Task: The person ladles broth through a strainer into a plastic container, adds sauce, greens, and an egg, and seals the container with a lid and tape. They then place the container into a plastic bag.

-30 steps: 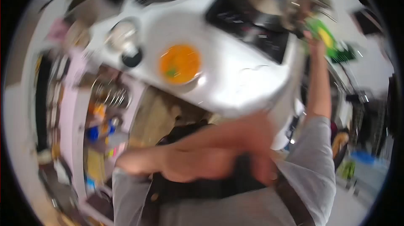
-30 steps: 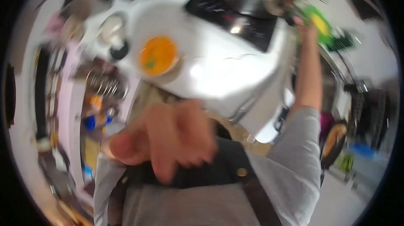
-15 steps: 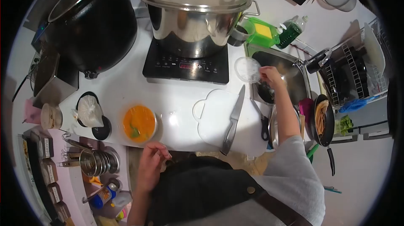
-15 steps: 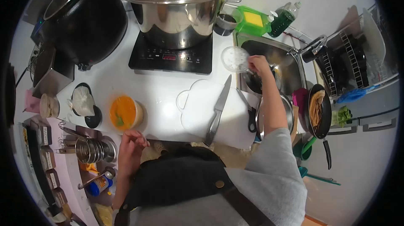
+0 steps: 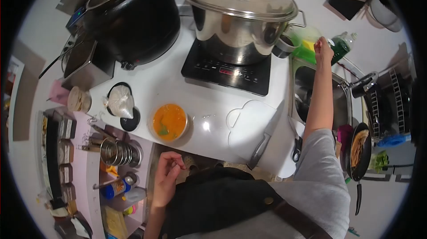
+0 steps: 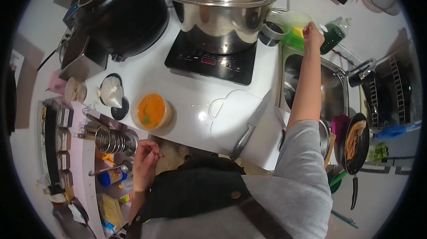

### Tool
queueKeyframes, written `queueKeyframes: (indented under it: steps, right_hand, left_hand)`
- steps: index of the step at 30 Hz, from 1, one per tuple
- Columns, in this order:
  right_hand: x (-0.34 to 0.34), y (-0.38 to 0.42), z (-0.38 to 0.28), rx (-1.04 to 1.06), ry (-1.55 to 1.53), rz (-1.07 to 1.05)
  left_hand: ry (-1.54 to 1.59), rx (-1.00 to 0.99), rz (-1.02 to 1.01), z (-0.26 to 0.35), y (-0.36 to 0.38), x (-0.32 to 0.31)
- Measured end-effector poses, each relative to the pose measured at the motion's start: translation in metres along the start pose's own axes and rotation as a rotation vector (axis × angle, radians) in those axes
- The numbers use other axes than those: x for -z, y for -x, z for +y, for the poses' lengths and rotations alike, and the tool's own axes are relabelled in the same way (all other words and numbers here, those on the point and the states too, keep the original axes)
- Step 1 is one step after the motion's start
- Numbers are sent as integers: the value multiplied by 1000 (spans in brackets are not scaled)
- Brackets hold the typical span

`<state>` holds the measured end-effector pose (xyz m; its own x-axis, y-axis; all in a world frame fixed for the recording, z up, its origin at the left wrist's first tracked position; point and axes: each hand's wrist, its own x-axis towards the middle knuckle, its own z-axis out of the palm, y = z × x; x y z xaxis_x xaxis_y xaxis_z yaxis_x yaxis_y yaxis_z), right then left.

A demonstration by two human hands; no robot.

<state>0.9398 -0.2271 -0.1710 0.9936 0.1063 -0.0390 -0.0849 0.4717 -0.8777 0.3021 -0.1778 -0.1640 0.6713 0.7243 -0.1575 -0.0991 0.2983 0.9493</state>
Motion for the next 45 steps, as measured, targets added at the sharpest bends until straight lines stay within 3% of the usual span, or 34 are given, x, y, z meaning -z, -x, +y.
queueKeyframes:
  steps: [2,5,7,8,9,12,15,17,18,20,23,26,28,31,33,35,37,38,39,41,42,43,44,45]
  right_hand:
    - [-3,-22,37,-75,17,-63]
    - [10,-59,79,17,356,4]
    - [24,-79,92,224,607,-256]
    - [22,-78,94,50,392,-211]
    - [17,-78,93,-46,373,-200]
    - [49,-170,121,-305,193,-406]
    - [8,-61,67,-152,372,-207]
    - [10,-59,60,-103,531,-13]
    - [26,-88,57,-163,591,-50]
    - [40,-70,39,-85,484,-78]
    - [48,-57,8,-52,598,130]
    - [38,1,-17,219,692,149]
    - [29,80,-28,399,712,178]
    - [-9,232,-28,548,673,233]
    - [-36,309,-17,578,630,234]
    - [-64,363,0,575,599,195]
    - [-90,399,22,615,626,122]
    - [-92,404,34,911,860,-61]
    - [-96,403,49,958,769,-95]
    - [-156,498,29,491,459,-165]
    - [-169,511,33,451,394,-168]
    - [-180,523,39,411,333,-173]
    - [-196,550,37,471,456,-172]
    - [-179,527,68,679,469,-312]
  left_hand:
    - [-11,2,22,0,6,-1]
    - [-56,46,53,2,15,-1]
    - [-93,48,61,4,20,-1]
    - [-114,26,57,6,20,1]
    - [-134,0,66,7,20,2]
    - [-85,-21,73,1,25,12]
    - [-158,-102,106,6,27,28]
    - [-212,-125,125,9,32,43]
    - [-237,-134,138,12,33,55]
    - [-304,-151,181,18,35,78]
    - [-409,-149,240,36,48,124]
    - [-502,-100,263,52,55,191]
    - [-686,-257,300,74,58,243]
    - [-961,-465,374,149,61,323]
    - [-1207,-774,475,203,56,376]
    - [-1307,-803,610,280,65,395]
    - [-1493,-1078,819,350,59,422]
    - [-1607,-1297,969,391,53,435]
    - [-1655,-1458,1019,438,51,441]
    - [-1700,-1527,1212,520,50,452]
    - [-1729,-1577,1285,560,49,464]
    - [-1734,-1544,1496,598,48,478]
    - [-1733,-1494,1706,629,47,492]
    - [-1642,-1279,1859,658,47,507]
